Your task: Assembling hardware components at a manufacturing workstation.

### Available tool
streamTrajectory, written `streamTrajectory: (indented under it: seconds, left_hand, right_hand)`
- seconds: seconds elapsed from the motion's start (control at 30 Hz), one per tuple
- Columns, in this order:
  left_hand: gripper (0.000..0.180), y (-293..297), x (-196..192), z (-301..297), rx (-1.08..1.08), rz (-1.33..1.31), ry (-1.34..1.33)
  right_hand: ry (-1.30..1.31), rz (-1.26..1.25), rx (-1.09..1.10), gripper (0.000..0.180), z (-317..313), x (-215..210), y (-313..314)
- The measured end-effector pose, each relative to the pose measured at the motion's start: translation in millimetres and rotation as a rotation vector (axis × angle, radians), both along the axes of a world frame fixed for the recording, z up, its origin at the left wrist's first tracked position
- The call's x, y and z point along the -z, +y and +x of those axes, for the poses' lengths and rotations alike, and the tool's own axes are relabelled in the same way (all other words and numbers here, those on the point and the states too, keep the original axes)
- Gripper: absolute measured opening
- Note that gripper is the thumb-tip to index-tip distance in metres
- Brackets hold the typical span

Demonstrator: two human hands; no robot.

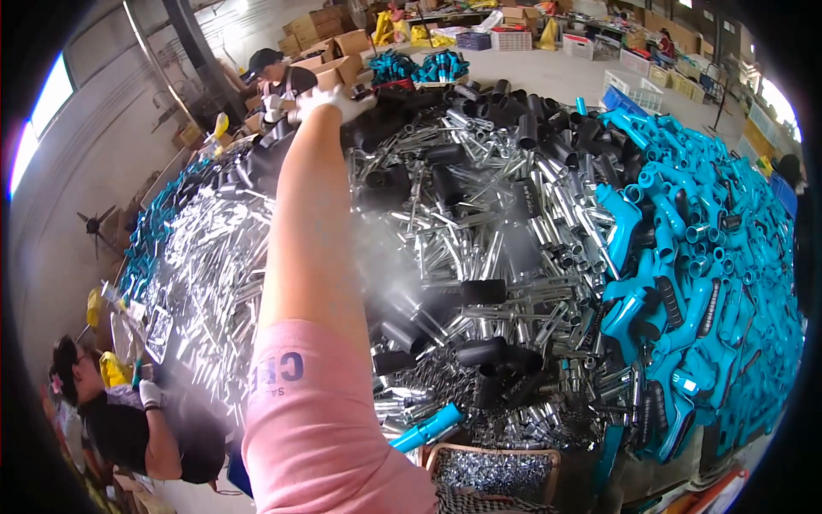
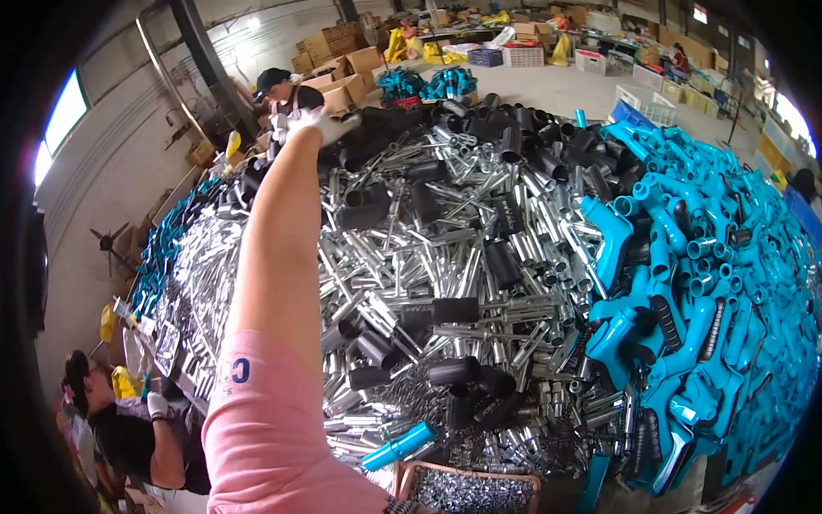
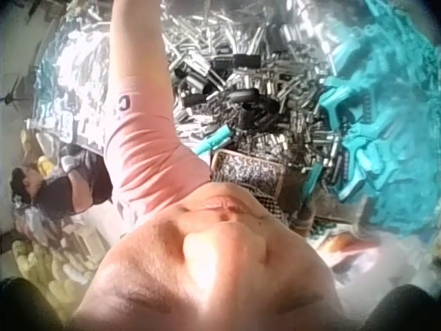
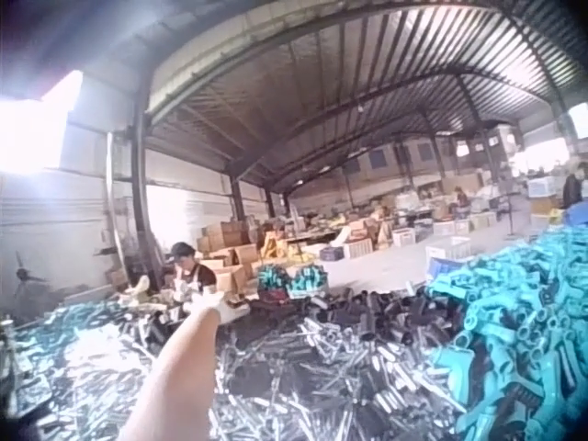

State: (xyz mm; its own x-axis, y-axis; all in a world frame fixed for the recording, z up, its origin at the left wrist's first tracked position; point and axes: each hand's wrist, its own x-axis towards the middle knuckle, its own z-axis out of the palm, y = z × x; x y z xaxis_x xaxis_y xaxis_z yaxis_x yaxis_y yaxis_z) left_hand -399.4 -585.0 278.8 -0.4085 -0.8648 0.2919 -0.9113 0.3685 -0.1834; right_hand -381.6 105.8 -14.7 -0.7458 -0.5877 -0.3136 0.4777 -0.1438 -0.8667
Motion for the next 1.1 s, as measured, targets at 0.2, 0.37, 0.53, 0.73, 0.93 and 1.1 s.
streamTrajectory:
  seconds: [0.2,0.37,0.53,0.73,0.93,1.1]
  left_hand:
    - [0.103,20.6,-15.0,-2.7,0.26,0.304,-0.025]
    - [0.096,7.8,4.0,23.2,0.796,0.546,-0.054]
    - [0.073,118.2,59.1,42.7,0.852,0.276,0.056]
    - [0.062,206.7,86.4,101.3,0.801,0.212,0.14]
    - [0.062,256.6,140.1,148.7,0.938,0.192,0.234]
    - [0.064,283.0,132.8,161.7,0.979,0.216,0.346]
  right_hand:
    - [-0.017,0.089,0.024,0.039,13.4,6.0,14.0]
    - [0.002,0.078,-0.045,0.038,22.5,2.0,21.8]
    - [0.047,0.118,-0.013,0.038,36.7,-9.1,55.1]
    - [0.087,0.133,0.02,0.038,46.1,-14.2,75.9]
    - [0.112,0.131,0.019,0.038,54.2,-15.3,80.5]
    - [0.133,0.151,-0.003,0.038,53.9,-14.3,83.4]
